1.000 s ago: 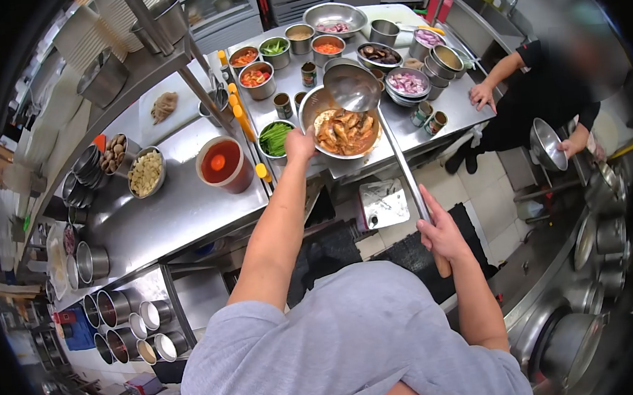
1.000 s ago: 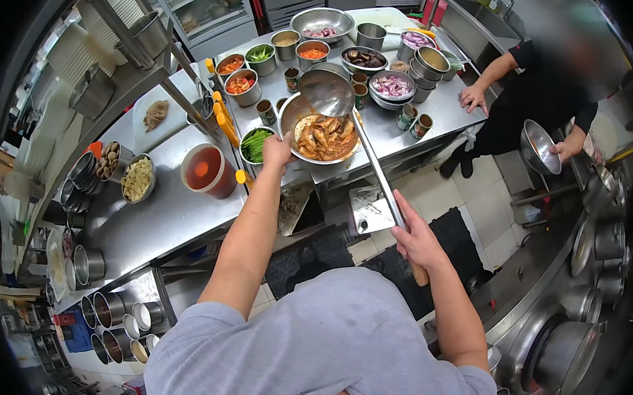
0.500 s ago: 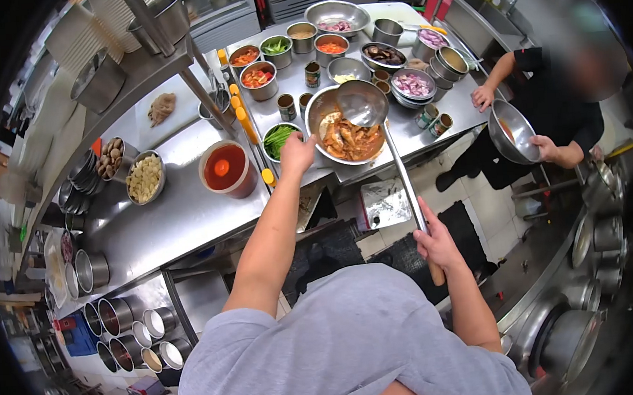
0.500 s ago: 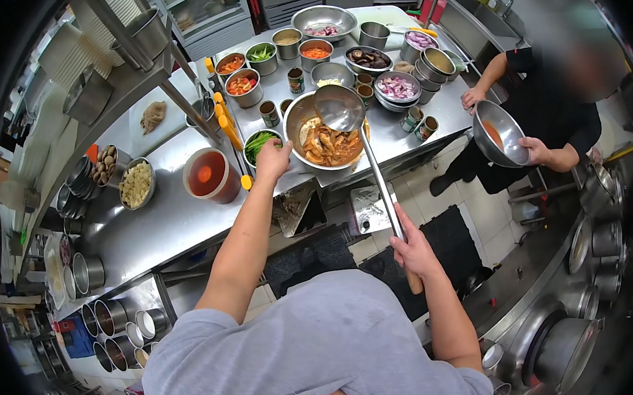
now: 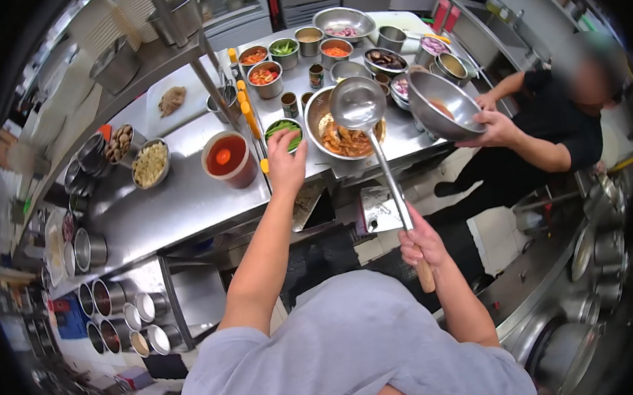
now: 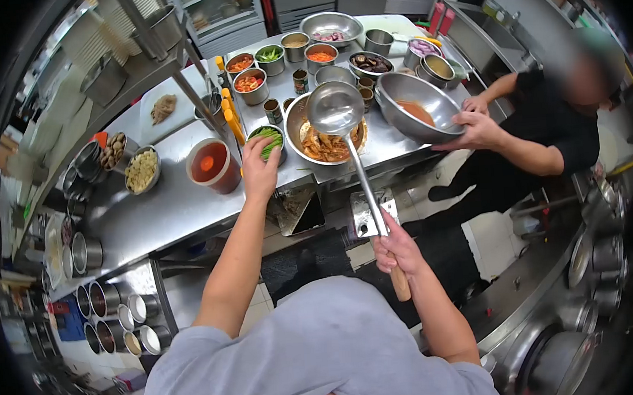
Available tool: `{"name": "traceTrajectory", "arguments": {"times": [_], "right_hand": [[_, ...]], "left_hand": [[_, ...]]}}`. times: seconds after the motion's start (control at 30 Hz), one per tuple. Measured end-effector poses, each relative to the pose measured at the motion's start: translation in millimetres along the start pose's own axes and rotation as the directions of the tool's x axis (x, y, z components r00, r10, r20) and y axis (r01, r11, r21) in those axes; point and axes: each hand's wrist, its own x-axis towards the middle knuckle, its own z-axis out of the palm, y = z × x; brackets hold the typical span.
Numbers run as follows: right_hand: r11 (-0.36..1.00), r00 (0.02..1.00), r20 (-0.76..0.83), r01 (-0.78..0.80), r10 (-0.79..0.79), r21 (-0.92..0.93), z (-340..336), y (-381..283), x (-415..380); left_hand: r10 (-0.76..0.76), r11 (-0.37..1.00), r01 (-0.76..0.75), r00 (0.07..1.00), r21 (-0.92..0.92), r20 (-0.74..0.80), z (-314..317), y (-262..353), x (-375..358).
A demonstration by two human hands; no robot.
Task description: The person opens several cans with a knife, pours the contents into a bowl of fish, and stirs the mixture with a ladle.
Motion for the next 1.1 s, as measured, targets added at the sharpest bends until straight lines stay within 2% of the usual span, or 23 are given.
{"name": "traceTrajectory", "arguments": {"times": [0.07, 0.13, 0.17, 0.23, 0.3, 0.37, 0.47, 0.57, 0.63, 0.77, 0.83, 0.87, 0.9, 0.97, 1.0, 1.03, 1.07, 1.1], "right_hand": [[0.995, 0.992, 0.120, -0.055, 0.045, 0.085, -2, -5, -7], [0.988, 0.976, 0.196, -0.115, 0.094, 0.099, -3, -8, -13], [0.981, 0.965, 0.231, -0.156, 0.126, 0.119, -3, -7, -16], [0.963, 0.938, 0.290, -0.235, 0.188, 0.134, 1, -3, -20], [0.937, 0.900, 0.339, -0.329, 0.275, 0.113, 12, 2, -20], [0.909, 0.848, 0.388, -0.413, 0.362, 0.055, 23, 10, -18], [0.868, 0.774, 0.406, -0.484, 0.485, -0.115, 48, 20, -15], [0.803, 0.729, 0.356, -0.460, 0.585, -0.379, 85, 31, -12], [0.734, 0.704, 0.319, -0.419, 0.634, -0.534, 109, 42, -8], [0.631, 0.587, 0.352, -0.376, 0.729, -0.679, 160, 80, 6], [0.579, 0.525, 0.358, -0.350, 0.772, -0.736, 192, 102, 10], [0.578, 0.492, 0.384, -0.338, 0.781, -0.742, 206, 116, 13], [0.569, 0.486, 0.379, -0.337, 0.788, -0.750, 219, 132, 15], [0.532, 0.427, 0.369, -0.367, 0.825, -0.764, 251, 163, 23], [0.463, 0.399, 0.333, -0.296, 0.855, -0.835, 282, 172, 22], [0.404, 0.389, 0.249, -0.388, 0.887, -0.829, 309, 180, 17], [0.425, 0.324, 0.302, -0.438, 0.896, -0.792, 309, 193, 23], [0.475, 0.275, 0.388, -0.457, 0.880, -0.752, 306, 202, 28]], "left_hand": [[-0.069, 0.997, 0.067, 0.996, -0.033, -0.056, -23, 18, -30], [-0.150, 0.974, 0.131, 0.984, -0.187, -0.094, -46, 32, -60], [-0.158, 0.976, 0.137, 0.980, -0.169, -0.119, -56, 41, -74], [-0.162, 0.927, 0.106, 0.978, -0.359, -0.130, -81, 59, -99], [-0.180, 0.947, 0.121, 0.967, -0.298, -0.178, -115, 73, -125], [-0.197, 0.944, 0.108, 0.943, -0.312, -0.269, -150, 75, -147], [-0.266, 0.960, 0.188, 0.847, -0.208, -0.460, -199, 54, -187], [-0.336, 0.934, 0.342, 0.731, -0.108, -0.594, -242, 28, -223], [-0.324, 0.900, 0.436, 0.647, -0.014, -0.690, -272, 19, -239], [-0.270, 0.856, 0.515, 0.511, 0.039, -0.816, -345, -4, -279], [-0.264, 0.764, 0.633, 0.480, 0.122, -0.837, -383, -4, -304], [-0.286, 0.777, 0.627, 0.431, 0.056, -0.856, -402, -12, -318], [-0.290, 0.774, 0.631, 0.419, 0.046, -0.860, -420, -19, -332], [-0.238, 0.743, 0.662, 0.399, 0.098, -0.885, -459, -35, -364], [-0.183, 0.704, 0.694, 0.382, 0.150, -0.906, -477, -59, -388], [-0.298, 0.759, 0.648, 0.258, -0.064, -0.919, -491, -97, -428], [-0.289, 0.868, 0.492, 0.378, -0.074, -0.880, -510, -55, -424], [-0.309, 0.834, 0.544, 0.319, -0.094, -0.896, -533, -45, -429]]}}
